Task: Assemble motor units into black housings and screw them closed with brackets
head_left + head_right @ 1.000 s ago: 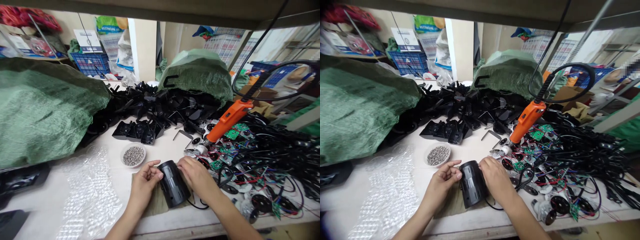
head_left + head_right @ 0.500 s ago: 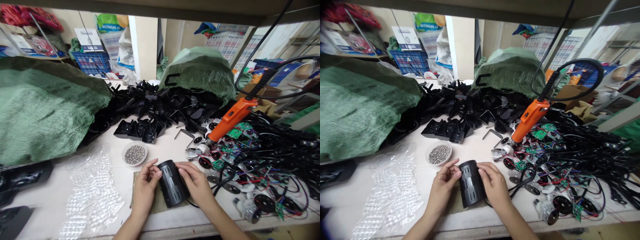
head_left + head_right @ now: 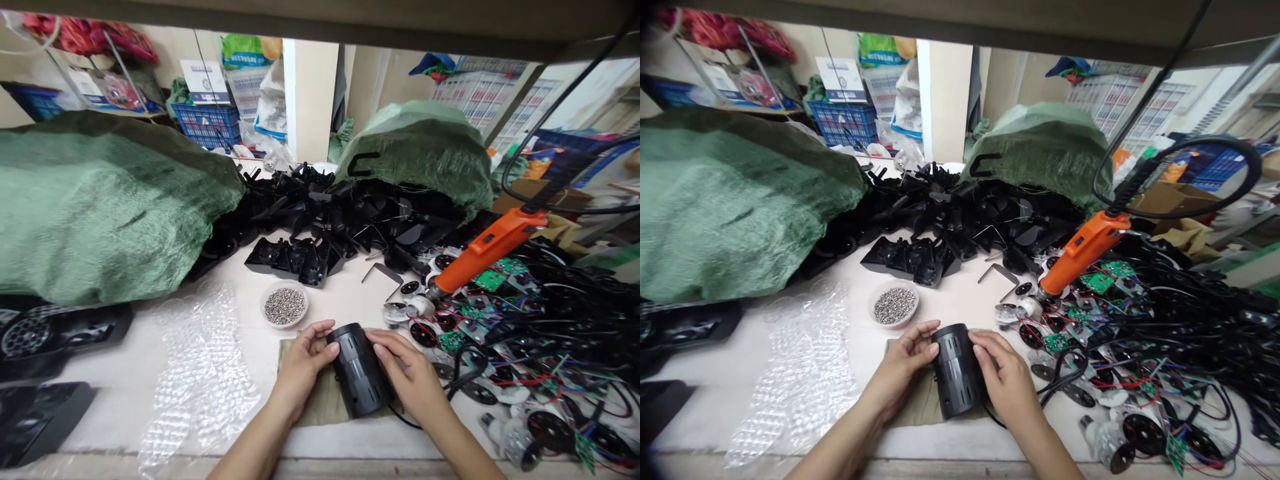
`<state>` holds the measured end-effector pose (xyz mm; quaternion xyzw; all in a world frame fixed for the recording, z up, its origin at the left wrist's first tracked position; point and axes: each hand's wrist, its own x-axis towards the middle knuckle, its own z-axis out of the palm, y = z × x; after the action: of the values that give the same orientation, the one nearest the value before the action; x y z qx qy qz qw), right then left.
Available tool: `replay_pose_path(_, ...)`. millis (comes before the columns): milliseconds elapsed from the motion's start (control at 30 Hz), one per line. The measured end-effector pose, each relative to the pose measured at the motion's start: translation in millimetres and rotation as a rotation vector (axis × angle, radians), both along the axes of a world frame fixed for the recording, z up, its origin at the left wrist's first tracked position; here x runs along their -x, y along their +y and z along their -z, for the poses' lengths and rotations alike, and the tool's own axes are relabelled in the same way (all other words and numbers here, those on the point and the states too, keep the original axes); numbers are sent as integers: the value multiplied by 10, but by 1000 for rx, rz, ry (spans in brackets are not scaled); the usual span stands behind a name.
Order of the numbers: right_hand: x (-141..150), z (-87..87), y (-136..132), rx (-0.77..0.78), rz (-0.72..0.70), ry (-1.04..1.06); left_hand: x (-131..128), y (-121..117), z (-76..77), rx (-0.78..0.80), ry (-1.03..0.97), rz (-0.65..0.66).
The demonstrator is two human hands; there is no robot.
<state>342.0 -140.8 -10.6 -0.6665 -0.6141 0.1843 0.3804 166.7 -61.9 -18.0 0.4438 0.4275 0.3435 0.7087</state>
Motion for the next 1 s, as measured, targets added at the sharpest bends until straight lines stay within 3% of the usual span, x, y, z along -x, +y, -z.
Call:
replay_pose_path(100,-38,-50,-20,-7,-18,-64,37,-23,-44,-88,85,24)
replay_pose_path(200,-26,-250,129,-25,-44,-166,163,68,-190,-260,259,11)
replay_pose_path(367,436,-613,881,49,-296,-432,445,507,-434,-627,742,-12)
replay_pose_path(467,785,-639,1347,161,-410,-613,473,738,-466,-736,1020,53)
replay_pose_path(567,940,-569,1587,246,-434,-714,433,819,-441,-804,1201,110)
replay_pose_path(700,917,-506,1607,280,-412,-712,419,773,-396,-869,1299,129)
replay_pose_path(833,796,-586,1537,206,-361,-613,452,749,-388,-855,1247,81)
replay_pose_path(933,588,-700,1284,84,-296,-513,520,714,-426,-799,1108,36)
replay_pose_path(1000,379,-731,938,6,-230,-446,573,613,-458,-768,1012,16)
